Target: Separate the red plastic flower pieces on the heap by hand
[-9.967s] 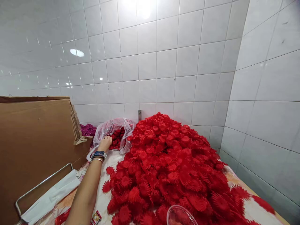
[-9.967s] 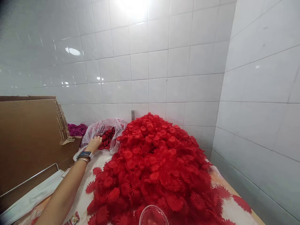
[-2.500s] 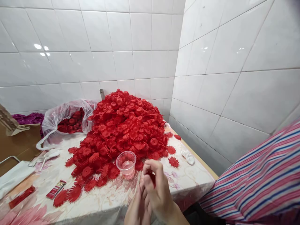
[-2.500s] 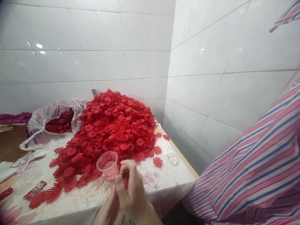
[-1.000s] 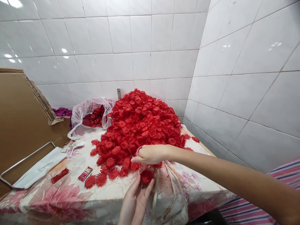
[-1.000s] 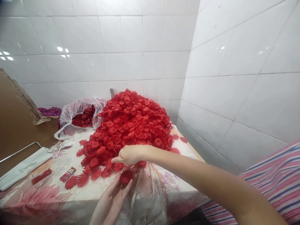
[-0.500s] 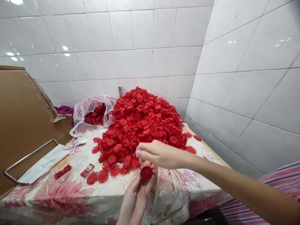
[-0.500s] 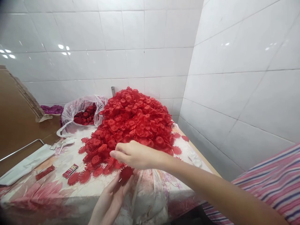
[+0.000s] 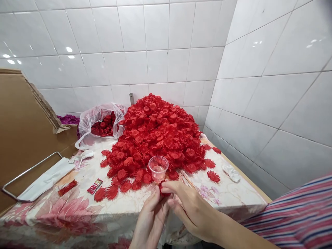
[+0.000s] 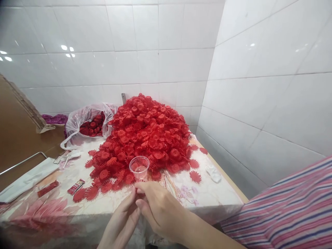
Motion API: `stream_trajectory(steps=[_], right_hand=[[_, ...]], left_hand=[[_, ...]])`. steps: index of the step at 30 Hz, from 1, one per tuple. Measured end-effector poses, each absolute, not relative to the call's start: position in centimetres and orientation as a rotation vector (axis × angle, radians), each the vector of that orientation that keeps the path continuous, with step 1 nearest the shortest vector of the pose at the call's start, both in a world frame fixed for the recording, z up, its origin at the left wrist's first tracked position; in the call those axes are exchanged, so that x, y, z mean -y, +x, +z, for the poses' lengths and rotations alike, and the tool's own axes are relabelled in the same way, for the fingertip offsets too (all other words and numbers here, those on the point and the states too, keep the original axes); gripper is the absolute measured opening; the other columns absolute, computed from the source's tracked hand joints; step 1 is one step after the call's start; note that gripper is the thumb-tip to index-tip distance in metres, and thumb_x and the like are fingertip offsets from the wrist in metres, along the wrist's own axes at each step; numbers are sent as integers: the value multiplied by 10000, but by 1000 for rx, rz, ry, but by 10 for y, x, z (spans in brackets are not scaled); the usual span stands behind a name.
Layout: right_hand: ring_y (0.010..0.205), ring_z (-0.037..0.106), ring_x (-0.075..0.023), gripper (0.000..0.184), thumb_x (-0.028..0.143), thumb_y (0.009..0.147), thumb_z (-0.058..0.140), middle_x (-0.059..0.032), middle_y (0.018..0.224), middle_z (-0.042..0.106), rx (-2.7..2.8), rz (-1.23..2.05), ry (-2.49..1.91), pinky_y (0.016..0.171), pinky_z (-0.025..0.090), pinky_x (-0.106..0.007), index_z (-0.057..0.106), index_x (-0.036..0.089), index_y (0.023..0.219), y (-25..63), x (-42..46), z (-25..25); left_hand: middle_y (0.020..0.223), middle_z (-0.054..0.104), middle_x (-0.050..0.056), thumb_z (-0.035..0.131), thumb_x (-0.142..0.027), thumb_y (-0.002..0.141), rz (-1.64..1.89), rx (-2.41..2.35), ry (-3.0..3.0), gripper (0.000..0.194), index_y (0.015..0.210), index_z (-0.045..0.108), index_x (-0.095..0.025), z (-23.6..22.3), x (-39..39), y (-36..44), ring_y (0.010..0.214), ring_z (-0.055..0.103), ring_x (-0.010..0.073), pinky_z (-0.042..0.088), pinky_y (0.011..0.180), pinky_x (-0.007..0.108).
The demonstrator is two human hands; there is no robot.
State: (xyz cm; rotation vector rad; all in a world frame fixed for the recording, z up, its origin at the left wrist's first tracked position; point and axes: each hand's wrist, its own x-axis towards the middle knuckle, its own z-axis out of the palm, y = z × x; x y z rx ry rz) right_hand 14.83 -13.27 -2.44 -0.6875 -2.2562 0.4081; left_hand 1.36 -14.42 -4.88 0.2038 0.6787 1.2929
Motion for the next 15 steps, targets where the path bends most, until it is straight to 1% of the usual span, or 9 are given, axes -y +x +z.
stream_trajectory(steps=[2, 4, 7, 10, 13, 15], right_hand=[[853, 585, -179, 292, 168, 881, 321, -91, 961, 604, 2269, 353, -596, 740, 489, -300, 348, 186, 1171, 153, 135, -29], [818, 590, -176, 291, 166, 883, 317, -85, 924, 607, 2261, 324, -609, 709, 498, -297, 334, 184, 1173, 156, 134, -32], [844, 589, -185, 264, 194, 885, 331, -91, 956, 592, 2193, 299, -753, 715, 503, -317, 355, 190, 1148, 158, 129, -32], [849, 596, -177, 268, 209, 891, 323, -87, 969, 585, 2124, 394, -839, 724, 512, -321, 356, 198, 1156, 157, 127, -30], [885, 596, -176, 287, 211, 886, 332, -91, 1009, 575, 2098, 448, -764, 755, 514, -327, 344, 204, 1173, 156, 132, -30], [902, 598, -172, 292, 204, 884, 337, -95, 1038, 564, 2092, 445, -727, 766, 513, -318, 337, 210, 1176, 158, 136, -31]], left_hand=[[677, 695, 75, 525, -55, 786, 1278, -704, 198, 205, 665, 690, -75, -48, 144, 14, 647, 653, 121, 521, 785, 233], [672, 693, 73, 539, -51, 776, 1274, -721, 196, 189, 660, 687, -76, -48, 145, 15, 641, 653, 121, 520, 782, 235], [804, 707, 102, 544, -72, 783, 1257, -706, 210, 155, 760, 697, -69, -47, 146, 21, 752, 662, 148, 506, 825, 258], [908, 699, 120, 532, -111, 802, 1220, -656, 247, 170, 834, 696, -74, -48, 147, 27, 860, 649, 182, 491, 864, 295], [930, 694, 113, 523, -144, 813, 1218, -612, 278, 182, 834, 696, -88, -49, 147, 28, 943, 624, 207, 465, 908, 319], [909, 696, 106, 525, -138, 810, 1244, -641, 262, 177, 800, 695, -89, -49, 146, 26, 943, 623, 201, 452, 926, 320]])
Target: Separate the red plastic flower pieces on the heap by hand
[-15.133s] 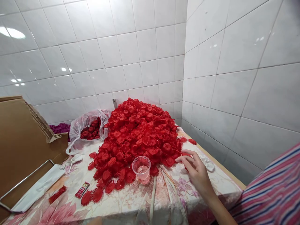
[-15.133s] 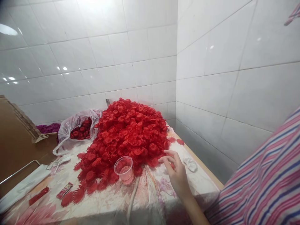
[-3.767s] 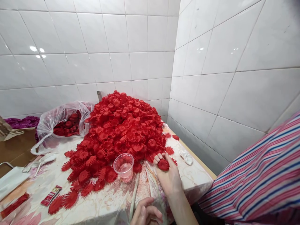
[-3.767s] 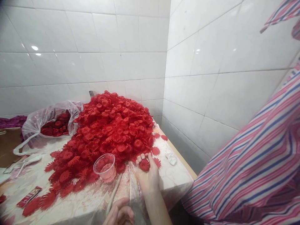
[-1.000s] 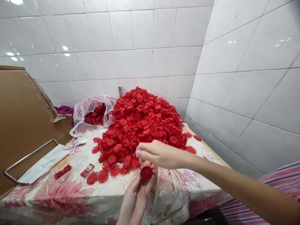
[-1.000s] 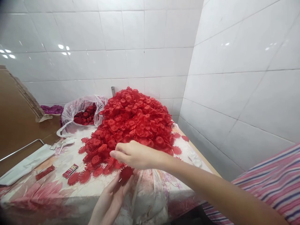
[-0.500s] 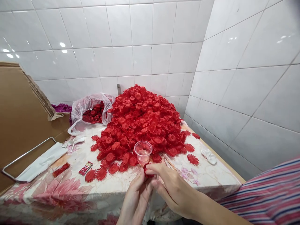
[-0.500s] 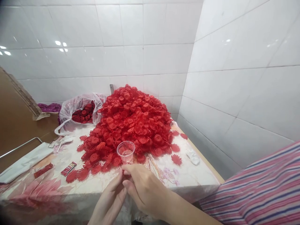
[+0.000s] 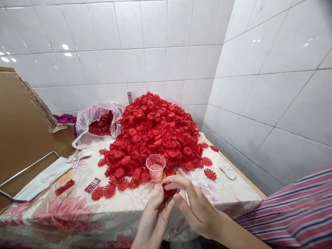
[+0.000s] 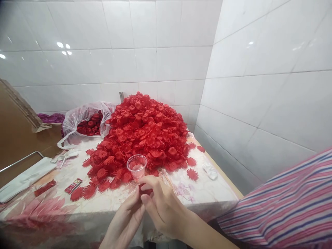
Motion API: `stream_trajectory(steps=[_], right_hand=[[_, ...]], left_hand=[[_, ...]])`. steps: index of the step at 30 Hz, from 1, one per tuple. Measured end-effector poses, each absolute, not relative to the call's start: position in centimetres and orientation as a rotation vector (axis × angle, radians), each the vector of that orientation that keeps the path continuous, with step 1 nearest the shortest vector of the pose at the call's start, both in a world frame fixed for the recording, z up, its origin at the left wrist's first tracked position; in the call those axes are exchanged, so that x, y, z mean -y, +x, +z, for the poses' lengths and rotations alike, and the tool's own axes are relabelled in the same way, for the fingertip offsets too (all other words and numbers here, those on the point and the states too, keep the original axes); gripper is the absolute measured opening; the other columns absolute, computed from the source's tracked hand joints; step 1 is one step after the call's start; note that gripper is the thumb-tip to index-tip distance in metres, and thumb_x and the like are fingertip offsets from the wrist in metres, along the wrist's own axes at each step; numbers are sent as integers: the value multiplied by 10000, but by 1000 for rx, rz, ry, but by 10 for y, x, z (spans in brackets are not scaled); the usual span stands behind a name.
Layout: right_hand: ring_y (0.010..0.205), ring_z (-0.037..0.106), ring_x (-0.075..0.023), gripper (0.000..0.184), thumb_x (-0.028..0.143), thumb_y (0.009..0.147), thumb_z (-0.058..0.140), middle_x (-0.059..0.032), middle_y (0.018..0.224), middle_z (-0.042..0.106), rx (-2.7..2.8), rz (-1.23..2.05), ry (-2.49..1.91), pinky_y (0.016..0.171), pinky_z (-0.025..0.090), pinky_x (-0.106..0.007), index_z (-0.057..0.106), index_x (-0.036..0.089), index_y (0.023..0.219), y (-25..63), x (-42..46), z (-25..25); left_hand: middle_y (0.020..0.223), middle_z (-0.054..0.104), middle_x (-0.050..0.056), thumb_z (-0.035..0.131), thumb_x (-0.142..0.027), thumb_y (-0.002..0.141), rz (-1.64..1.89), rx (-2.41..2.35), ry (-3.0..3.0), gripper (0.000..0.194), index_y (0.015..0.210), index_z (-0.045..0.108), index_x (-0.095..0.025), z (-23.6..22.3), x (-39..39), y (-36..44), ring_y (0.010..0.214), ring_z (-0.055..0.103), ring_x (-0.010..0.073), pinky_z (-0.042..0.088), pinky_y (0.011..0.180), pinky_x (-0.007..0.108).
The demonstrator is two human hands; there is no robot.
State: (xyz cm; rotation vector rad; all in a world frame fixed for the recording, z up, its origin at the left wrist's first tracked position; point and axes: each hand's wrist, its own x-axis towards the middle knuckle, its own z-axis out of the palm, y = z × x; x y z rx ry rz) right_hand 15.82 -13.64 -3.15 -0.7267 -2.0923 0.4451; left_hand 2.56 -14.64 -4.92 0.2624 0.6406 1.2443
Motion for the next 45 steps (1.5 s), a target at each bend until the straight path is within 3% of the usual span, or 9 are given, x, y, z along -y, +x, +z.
stream_trajectory(steps=[4, 9, 13, 17, 22, 31, 38, 45], right_hand=[[858, 613, -173, 298, 195, 888, 329, -92, 996, 567, 2084, 349, -774, 756, 514, -329, 309, 217, 1184, 162, 139, -33], [773, 593, -176, 285, 206, 881, 332, -86, 919, 571, 2045, 198, -804, 681, 523, -333, 328, 199, 1166, 158, 134, -30], [865, 584, -194, 296, 204, 878, 336, -108, 975, 573, 2049, 164, -680, 715, 519, -341, 323, 182, 1173, 154, 137, -32], [965, 567, -210, 307, 177, 876, 323, -102, 974, 595, 2026, 144, -614, 788, 501, -369, 329, 184, 1183, 158, 140, -37], [1018, 545, -225, 289, 160, 853, 351, -109, 1049, 576, 2042, 112, -732, 866, 440, -440, 406, 189, 1135, 166, 141, -41], [1092, 472, -219, 269, 165, 862, 355, -100, 1071, 536, 2001, 261, -746, 898, 411, -411, 421, 190, 1123, 161, 147, -46], [1101, 453, -206, 274, 202, 893, 323, -68, 1035, 574, 1989, 418, -731, 914, 388, -380, 412, 236, 1150, 169, 154, -48], [993, 496, -216, 237, 189, 891, 319, -50, 898, 636, 2032, 316, -739, 868, 334, -402, 371, 219, 1120, 179, 153, -40]], left_hand=[[856, 700, 84, 546, -84, 781, 1272, -670, 276, 144, 776, 690, -93, -48, 145, 21, 906, 636, 191, 445, 937, 339], [964, 685, 131, 559, -191, 795, 1187, -633, 360, 200, 885, 689, -69, -45, 149, 28, 1027, 586, 246, 438, 940, 324], [970, 690, 110, 547, -167, 797, 1174, -595, 340, 172, 858, 697, -111, -49, 150, 31, 1042, 578, 238, 447, 927, 294], [897, 695, 119, 499, -119, 817, 1266, -663, 197, 185, 784, 677, -79, -50, 148, 27, 917, 638, 204, 476, 902, 312], [958, 681, 123, 538, -143, 802, 1257, -669, 290, 168, 880, 673, -81, -47, 150, 26, 946, 628, 210, 462, 920, 334], [1039, 661, 111, 602, -150, 753, 1188, -572, 389, 203, 939, 678, -123, -50, 155, 31, 1059, 568, 224, 434, 917, 254], [976, 678, 132, 634, -116, 704, 1223, -608, 373, 175, 868, 697, -127, -55, 152, 24, 997, 596, 250, 413, 937, 310], [924, 683, 63, 759, -131, 575, 1256, -579, 454, 423, 974, 634, -197, -51, 154, 20, 784, 636, 146, 462, 771, 219]])
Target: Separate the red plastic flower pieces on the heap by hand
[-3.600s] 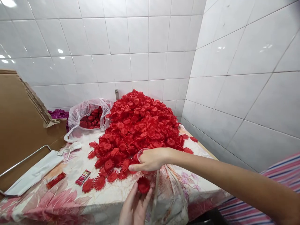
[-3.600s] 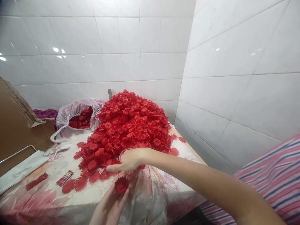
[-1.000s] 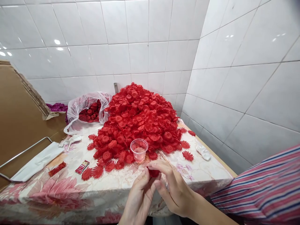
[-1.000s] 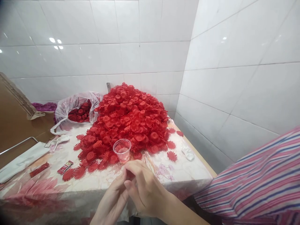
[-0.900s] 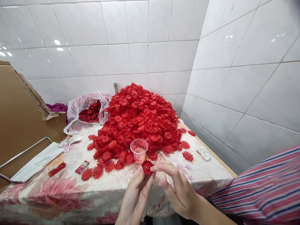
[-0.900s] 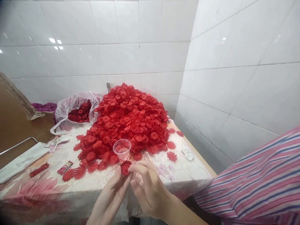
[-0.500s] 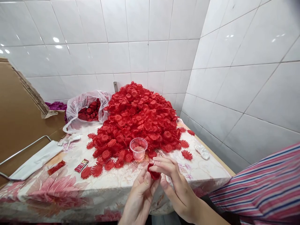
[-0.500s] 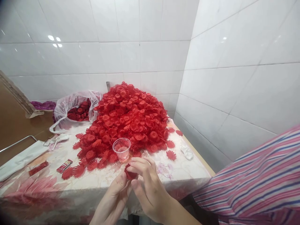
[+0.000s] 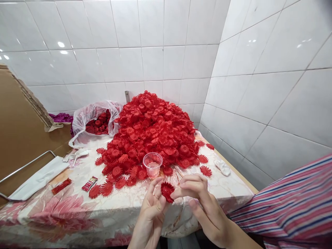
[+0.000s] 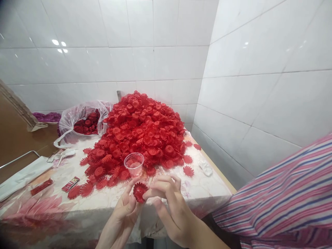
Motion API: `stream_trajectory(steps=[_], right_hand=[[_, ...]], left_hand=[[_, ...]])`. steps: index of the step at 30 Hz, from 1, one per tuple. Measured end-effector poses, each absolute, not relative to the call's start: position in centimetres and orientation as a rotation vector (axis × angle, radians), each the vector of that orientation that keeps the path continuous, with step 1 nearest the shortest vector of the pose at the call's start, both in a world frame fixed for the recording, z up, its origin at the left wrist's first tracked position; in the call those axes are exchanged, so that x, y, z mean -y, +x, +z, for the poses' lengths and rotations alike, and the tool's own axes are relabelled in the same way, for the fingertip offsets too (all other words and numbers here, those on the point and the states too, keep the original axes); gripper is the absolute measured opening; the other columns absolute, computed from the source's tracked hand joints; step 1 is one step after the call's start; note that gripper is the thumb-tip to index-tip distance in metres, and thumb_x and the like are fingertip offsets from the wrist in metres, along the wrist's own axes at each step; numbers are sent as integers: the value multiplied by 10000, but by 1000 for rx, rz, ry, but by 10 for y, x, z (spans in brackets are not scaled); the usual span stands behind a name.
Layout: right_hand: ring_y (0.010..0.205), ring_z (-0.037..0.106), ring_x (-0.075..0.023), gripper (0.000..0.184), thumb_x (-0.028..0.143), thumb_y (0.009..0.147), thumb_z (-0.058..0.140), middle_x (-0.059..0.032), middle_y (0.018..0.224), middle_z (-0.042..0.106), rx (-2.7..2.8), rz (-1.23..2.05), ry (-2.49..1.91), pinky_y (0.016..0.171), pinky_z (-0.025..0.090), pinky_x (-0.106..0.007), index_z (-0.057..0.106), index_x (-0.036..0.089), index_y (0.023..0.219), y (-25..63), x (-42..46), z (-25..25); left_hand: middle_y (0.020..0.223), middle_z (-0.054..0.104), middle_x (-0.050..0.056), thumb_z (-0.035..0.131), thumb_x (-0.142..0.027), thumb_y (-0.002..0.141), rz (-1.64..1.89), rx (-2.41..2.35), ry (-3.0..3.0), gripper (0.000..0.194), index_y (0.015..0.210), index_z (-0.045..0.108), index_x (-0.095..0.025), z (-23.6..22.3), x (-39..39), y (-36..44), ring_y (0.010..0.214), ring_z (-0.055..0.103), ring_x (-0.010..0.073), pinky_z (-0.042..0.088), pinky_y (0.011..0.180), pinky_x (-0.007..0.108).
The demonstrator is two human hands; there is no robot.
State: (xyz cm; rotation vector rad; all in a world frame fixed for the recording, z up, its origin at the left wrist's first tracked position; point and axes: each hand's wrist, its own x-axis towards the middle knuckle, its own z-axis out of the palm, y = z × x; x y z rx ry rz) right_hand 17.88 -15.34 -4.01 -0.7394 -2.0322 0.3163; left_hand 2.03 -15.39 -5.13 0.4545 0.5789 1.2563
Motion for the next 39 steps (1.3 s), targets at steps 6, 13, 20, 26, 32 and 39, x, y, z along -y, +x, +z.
stream_trajectory(steps=[6, 13, 20, 26, 32, 39], right_hand=[[1004, 478, -224, 306, 112, 823, 371, -31, 828, 626, 2062, 73, -756, 879, 241, -414, 360, 175, 1123, 173, 149, -28], [991, 499, -226, 340, 90, 792, 382, -59, 907, 599, 2041, 74, -646, 853, 310, -410, 377, 179, 1121, 162, 148, -26], [902, 540, -202, 276, 122, 828, 373, -47, 851, 638, 2008, 217, -626, 809, 397, -382, 413, 196, 1091, 166, 137, -17], [873, 597, -178, 145, 217, 859, 426, -44, 884, 643, 1782, 403, -781, 807, 442, -361, 442, 230, 1003, 167, 90, 13], [902, 592, -175, 253, 251, 762, 575, -31, 936, 616, 1708, 583, -795, 784, 481, -336, 431, 235, 969, 150, 16, 33], [713, 589, -164, 190, 169, 751, 552, -18, 772, 575, 1667, 145, -825, 690, 507, -319, 475, 210, 921, 138, -14, 2]], left_hand=[[907, 669, 44, 783, -153, 537, 1231, -566, 534, 480, 973, 593, -211, -48, 158, 24, 848, 622, 156, 440, 782, 218], [950, 652, 45, 760, -210, 597, 1223, -641, 524, 461, 1018, 572, -196, -40, 155, 20, 797, 616, 119, 451, 715, 190], [836, 641, 21, 747, -233, 614, 1178, -671, 644, 430, 1005, 572, -188, -22, 140, 9, 750, 608, 129, 460, 741, 240], [813, 632, 9, 725, -201, 638, 1199, -735, 876, 261, 877, 624, -173, 18, 103, -8, 748, 591, 113, 453, 767, 240], [703, 576, -21, 747, -190, 593, 1203, -704, 1048, 171, 707, 630, -139, 46, 26, -17, 708, 562, 93, 452, 796, 253], [740, 581, -11, 704, -282, 651, 1244, -753, 1133, 165, 722, 633, -150, 24, -10, -14, 719, 558, 103, 468, 783, 274]])
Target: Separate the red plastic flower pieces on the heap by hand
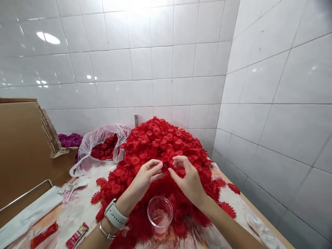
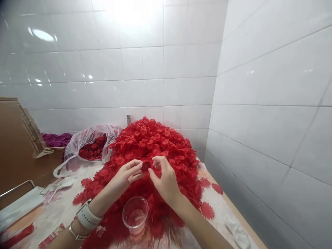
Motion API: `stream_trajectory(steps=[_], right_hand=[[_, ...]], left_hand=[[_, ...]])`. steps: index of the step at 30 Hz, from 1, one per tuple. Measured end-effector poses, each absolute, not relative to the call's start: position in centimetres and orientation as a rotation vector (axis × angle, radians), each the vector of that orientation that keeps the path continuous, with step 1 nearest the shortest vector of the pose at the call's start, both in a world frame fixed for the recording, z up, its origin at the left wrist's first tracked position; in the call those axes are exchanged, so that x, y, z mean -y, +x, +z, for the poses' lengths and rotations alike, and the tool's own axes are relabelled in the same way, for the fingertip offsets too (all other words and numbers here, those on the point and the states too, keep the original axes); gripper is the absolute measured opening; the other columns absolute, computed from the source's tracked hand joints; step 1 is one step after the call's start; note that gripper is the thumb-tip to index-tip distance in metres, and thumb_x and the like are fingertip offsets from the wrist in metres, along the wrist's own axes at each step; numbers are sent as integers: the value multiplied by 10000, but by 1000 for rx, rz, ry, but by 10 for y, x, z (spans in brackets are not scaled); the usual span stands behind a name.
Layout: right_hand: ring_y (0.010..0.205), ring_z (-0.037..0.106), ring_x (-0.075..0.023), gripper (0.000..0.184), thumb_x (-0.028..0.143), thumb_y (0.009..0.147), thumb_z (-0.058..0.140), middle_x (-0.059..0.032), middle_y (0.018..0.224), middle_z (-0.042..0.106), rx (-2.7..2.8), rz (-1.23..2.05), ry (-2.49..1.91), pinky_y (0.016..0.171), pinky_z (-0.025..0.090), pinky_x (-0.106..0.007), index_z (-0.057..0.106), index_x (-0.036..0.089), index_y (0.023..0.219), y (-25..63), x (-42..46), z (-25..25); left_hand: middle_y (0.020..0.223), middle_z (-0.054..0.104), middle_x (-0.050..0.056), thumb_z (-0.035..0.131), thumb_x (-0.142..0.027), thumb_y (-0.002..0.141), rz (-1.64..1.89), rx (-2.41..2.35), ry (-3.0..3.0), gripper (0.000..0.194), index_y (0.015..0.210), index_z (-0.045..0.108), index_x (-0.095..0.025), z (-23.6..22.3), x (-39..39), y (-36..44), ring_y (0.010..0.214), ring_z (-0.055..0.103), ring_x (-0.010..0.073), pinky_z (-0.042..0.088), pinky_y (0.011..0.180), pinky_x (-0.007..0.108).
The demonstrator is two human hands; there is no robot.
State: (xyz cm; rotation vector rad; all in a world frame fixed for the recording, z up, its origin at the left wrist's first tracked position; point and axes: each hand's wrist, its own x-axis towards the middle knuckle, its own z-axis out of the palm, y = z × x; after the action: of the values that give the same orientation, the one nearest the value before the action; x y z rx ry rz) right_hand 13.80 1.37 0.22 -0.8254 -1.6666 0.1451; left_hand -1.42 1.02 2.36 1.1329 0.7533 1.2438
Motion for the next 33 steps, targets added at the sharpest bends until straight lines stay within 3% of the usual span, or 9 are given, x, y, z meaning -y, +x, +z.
stream_trajectory(steps=[4, 9, 14, 21, 33], right_hand=[[764, 608, -161, 139, 148, 786, 516, -31, 813, 609, 1777, 65, -744, 701, 517, -295, 511, 212, 910, 139, -9, -11], [771, 643, -173, 121, 180, 768, 561, -35, 824, 651, 1704, 163, -837, 716, 531, -304, 525, 205, 881, 140, -7, -12], [746, 655, -169, 95, 151, 756, 546, -28, 773, 664, 1640, 294, -876, 688, 529, -285, 507, 205, 825, 136, -3, -13], [630, 611, -152, 98, 145, 731, 521, 8, 655, 588, 1579, 453, -932, 591, 496, -258, 451, 213, 725, 133, 3, -12], [617, 562, -141, 110, 127, 721, 474, 18, 650, 540, 1631, 510, -952, 581, 451, -251, 409, 216, 718, 136, 4, -9]], left_hand=[[715, 587, -9, 680, -312, 676, 1207, -807, 1173, 166, 701, 645, -152, 14, -6, -15, 724, 556, 108, 477, 777, 272], [840, 675, 44, 718, -270, 627, 1162, -857, 1285, 232, 824, 689, -151, 14, -3, -18, 812, 598, 161, 464, 808, 295], [729, 702, 23, 753, -194, 556, 1265, -977, 1403, 139, 679, 699, -160, 9, -1, -14, 724, 620, 170, 477, 753, 297], [741, 716, 44, 758, -209, 548, 1294, -1043, 1476, 109, 628, 699, -165, 7, 2, -11, 737, 635, 208, 482, 715, 295], [765, 716, 49, 713, -255, 626, 1305, -1094, 1786, 109, 724, 718, -209, 9, 6, -11, 719, 645, 219, 488, 694, 296]])
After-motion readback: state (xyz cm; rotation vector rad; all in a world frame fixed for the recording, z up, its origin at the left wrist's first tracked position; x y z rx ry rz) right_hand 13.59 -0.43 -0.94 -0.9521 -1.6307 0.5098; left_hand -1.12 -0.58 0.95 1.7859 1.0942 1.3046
